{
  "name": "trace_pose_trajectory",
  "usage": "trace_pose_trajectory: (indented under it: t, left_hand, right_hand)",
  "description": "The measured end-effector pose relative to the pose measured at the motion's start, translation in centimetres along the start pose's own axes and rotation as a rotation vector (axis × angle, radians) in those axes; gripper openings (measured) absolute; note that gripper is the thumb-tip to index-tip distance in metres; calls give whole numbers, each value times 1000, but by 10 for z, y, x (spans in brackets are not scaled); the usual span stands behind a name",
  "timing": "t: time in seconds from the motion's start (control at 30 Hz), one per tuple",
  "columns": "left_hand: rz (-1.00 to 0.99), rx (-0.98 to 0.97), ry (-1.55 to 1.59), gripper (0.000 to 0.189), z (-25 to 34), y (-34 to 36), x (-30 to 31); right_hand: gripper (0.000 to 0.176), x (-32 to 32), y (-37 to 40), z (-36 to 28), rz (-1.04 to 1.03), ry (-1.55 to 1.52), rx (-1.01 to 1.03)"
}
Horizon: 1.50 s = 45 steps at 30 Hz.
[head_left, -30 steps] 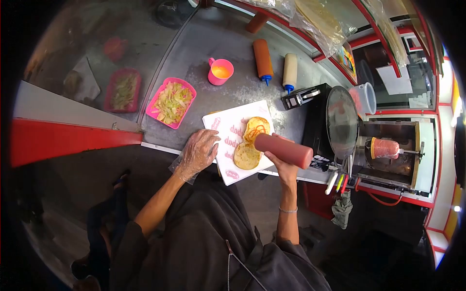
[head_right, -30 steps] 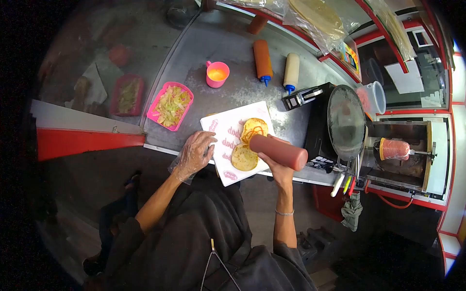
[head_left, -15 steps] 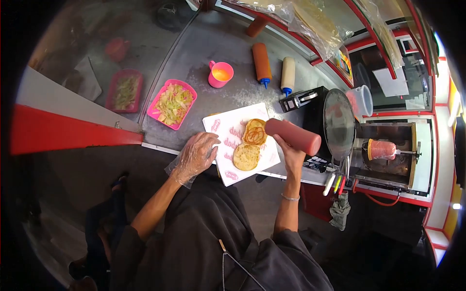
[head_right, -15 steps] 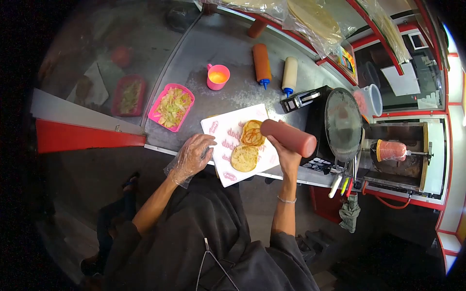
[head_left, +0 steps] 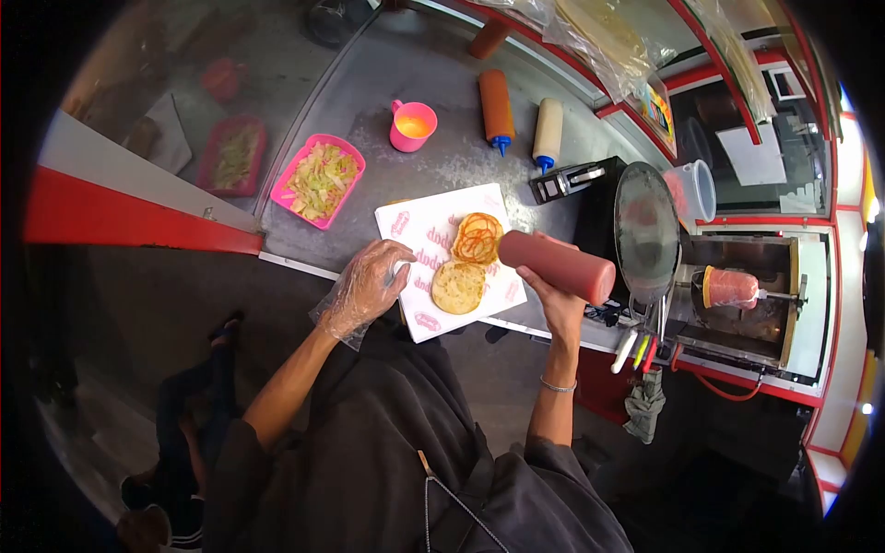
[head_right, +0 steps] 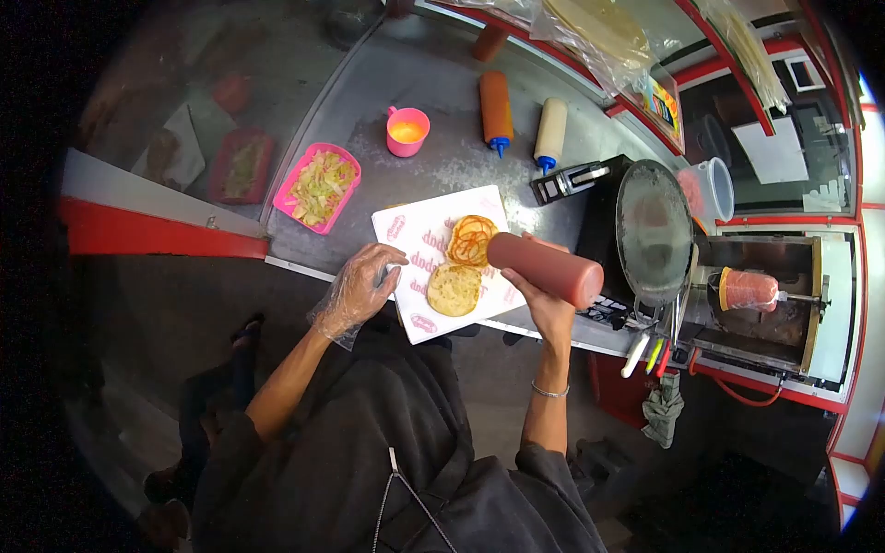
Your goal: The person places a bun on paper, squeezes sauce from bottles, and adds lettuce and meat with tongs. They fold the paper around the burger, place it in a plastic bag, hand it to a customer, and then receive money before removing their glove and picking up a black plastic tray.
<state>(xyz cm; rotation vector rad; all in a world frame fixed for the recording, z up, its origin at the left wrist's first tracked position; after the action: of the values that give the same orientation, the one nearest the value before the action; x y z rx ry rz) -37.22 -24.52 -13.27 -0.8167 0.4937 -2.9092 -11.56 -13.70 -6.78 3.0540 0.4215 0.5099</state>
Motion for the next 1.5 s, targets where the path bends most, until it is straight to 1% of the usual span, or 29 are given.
trace_pose_trajectory:
  t: [0.17,0.23,0.27,0.3,0.37,0.4,0.47,0.57,0.63,0.7,0.8,0.83,0.9,0.93,0.97,1.03,1.07,1.1,1.17,1.2,1.23,1.27,1.3,1.33,1.37,1.4,1.43,1.47,1.5]
  left_hand:
    - [-26,6,-7,15,9,-4,-13]
    - [-8,12,-17,15,6,-3,-16]
    - [-1,18,-22,15,4,-2,-17]
    - [-1,21,-25,15,3,0,-19]
    - [0,36,-20,15,0,2,-22]
    - [-1,37,-23,15,2,2,-21]
    - [-12,48,-32,15,5,3,-20]
    - [13,32,-65,15,5,5,-13]
    - [45,24,-68,15,4,6,-8]
    - [64,15,-61,15,2,5,-9]
    - [40,-14,-30,15,3,-1,-12]
    - [29,-21,-26,15,4,-2,-11]
    - [-10,-45,-11,15,6,-6,-11]
    - [-18,-48,-9,15,8,-9,-7]
    - [-34,-65,-4,15,6,-10,-6]
    - [-44,-66,-16,14,-3,-9,-5]
    - [-59,-82,-18,14,-5,-10,-5]
    - [-71,-89,-19,15,-7,-10,-5]
    - [-100,-111,-38,16,-6,-14,3]
    - [-111,-121,-53,17,-3,-16,8]
    - [-121,-130,-70,18,-1,-18,14]
    - [-133,-132,-86,20,5,-21,23]
    - [-142,-145,-106,20,6,-22,31]
    - [-102,-154,-130,20,7,-22,42]
    - [-64,-165,-150,20,6,-23,53]
    - [-54,-179,-176,23,-2,-23,65]
    - [-64,-197,-186,23,-6,-26,77]
    - [45,-116,-223,25,-17,-31,102]
    - [156,-33,-259,26,-28,-33,127]
  right_hand:
    - [59,16,-9,10,45,-92,-31]
    - [58,18,1,9,-26,18,-25]
    - [58,13,6,5,-55,27,44]
    - [58,7,7,4,-57,25,43]
    - [56,-9,10,-2,-98,189,66]
    - [56,-10,6,-1,-99,185,65]
    - [56,-3,-8,0,-31,86,76]
    - [54,16,-7,7,-10,57,-30]
    - [53,9,5,7,-45,23,-33]
    - [51,-8,13,3,-95,90,17]
    - [51,-22,-6,-6,-46,166,26]
    - [50,-18,-14,0,-10,45,-5]
    - [48,-3,-18,8,50,16,-155]
    - [47,0,-13,-1,58,6,-150]
    - [47,5,-7,4,81,1,-152]
    - [51,-5,5,-8,44,187,-36]
    - [53,-9,11,-9,24,227,-64]
    - [53,-11,8,-8,44,215,-62]
    - [54,-19,-10,5,58,91,-85]
    - [58,-13,-29,19,77,127,-185]
    - [62,-10,-48,8,104,5,-112]
    - [63,-10,-74,13,56,55,-82]
    - [67,-8,-98,16,92,31,-22]
    - [73,-2,-126,24,136,205,-22]
    - [81,-1,-149,22,159,411,-83]
    - [74,1,-167,22,233,693,-173]
    - [70,-5,-192,30,112,777,-283]
    - [66,-10,-211,41,-16,858,-394]
    - [66,-11,-224,42,-8,843,-392]
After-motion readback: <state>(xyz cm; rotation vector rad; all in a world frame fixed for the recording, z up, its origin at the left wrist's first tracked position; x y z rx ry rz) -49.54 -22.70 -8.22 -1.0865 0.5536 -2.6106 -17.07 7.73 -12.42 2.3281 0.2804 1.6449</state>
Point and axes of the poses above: each hand's wrist, its own y-axis away from the middle knuckle, its own x-axis out of the back of the hand, z = x × y, the point moved 9 cm from there along -y, towards the middle knuckle, and after that the axes turned 9 degrees about -x, right-handed, at the moved point
